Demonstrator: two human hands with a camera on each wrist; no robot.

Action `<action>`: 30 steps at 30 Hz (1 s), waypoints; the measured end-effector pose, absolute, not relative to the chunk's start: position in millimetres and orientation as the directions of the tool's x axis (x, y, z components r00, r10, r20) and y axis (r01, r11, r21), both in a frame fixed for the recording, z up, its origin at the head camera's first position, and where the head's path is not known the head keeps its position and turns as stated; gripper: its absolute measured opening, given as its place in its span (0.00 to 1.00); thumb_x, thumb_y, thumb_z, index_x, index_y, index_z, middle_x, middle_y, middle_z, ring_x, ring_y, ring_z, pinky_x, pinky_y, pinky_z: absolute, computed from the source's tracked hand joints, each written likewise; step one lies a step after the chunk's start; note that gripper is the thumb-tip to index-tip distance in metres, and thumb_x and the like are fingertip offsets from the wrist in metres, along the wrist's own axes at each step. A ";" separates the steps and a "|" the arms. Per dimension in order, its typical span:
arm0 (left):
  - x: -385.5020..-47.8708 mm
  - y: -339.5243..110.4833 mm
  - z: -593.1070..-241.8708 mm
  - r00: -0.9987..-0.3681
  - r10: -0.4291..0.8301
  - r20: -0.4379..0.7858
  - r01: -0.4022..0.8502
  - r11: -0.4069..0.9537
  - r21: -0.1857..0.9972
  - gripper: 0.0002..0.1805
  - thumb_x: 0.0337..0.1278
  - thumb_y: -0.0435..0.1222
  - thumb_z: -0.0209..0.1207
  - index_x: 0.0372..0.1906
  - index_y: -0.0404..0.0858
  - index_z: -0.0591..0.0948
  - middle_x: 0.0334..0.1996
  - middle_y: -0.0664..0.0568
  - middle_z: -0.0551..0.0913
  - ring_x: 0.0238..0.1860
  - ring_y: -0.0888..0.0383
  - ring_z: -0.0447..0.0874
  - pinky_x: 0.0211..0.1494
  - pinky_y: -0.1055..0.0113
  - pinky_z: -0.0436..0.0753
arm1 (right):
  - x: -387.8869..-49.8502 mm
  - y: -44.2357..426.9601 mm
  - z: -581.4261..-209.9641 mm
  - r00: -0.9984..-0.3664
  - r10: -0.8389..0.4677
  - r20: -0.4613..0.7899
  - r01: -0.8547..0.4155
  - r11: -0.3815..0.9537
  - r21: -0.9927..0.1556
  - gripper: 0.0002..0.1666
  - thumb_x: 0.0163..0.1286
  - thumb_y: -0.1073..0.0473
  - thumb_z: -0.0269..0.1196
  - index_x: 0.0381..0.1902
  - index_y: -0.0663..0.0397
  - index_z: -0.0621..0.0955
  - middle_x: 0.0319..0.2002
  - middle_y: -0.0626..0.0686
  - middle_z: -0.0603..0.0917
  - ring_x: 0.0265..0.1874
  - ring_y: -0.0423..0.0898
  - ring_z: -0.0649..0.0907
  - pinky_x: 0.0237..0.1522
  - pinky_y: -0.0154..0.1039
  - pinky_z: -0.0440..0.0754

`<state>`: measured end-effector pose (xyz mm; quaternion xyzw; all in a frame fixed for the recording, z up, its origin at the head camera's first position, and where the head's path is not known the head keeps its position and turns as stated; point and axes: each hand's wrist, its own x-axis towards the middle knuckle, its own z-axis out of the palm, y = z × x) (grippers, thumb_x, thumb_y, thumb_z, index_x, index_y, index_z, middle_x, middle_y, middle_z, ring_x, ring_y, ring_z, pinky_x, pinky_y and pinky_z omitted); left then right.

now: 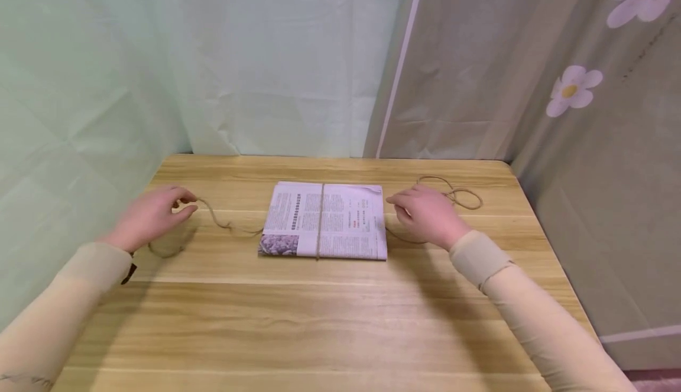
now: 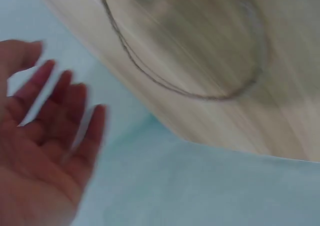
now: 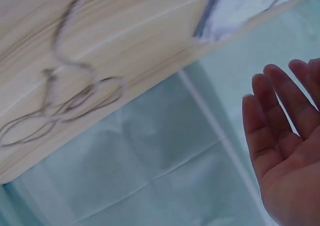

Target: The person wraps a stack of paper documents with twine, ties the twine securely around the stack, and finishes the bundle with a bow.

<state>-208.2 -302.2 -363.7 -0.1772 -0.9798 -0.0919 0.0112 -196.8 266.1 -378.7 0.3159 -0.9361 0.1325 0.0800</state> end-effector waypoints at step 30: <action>-186.5 -376.4 -384.8 -0.959 -0.052 -0.279 -0.103 0.980 0.169 0.19 0.65 0.43 0.51 0.22 0.34 0.74 0.21 0.42 0.75 0.23 0.48 0.73 0.22 0.54 0.75 | -193.6 83.7 -400.6 -0.529 -0.839 0.127 -0.847 0.512 -0.145 0.19 0.78 0.56 0.59 0.62 0.48 0.83 0.58 0.47 0.85 0.60 0.47 0.79 0.65 0.42 0.73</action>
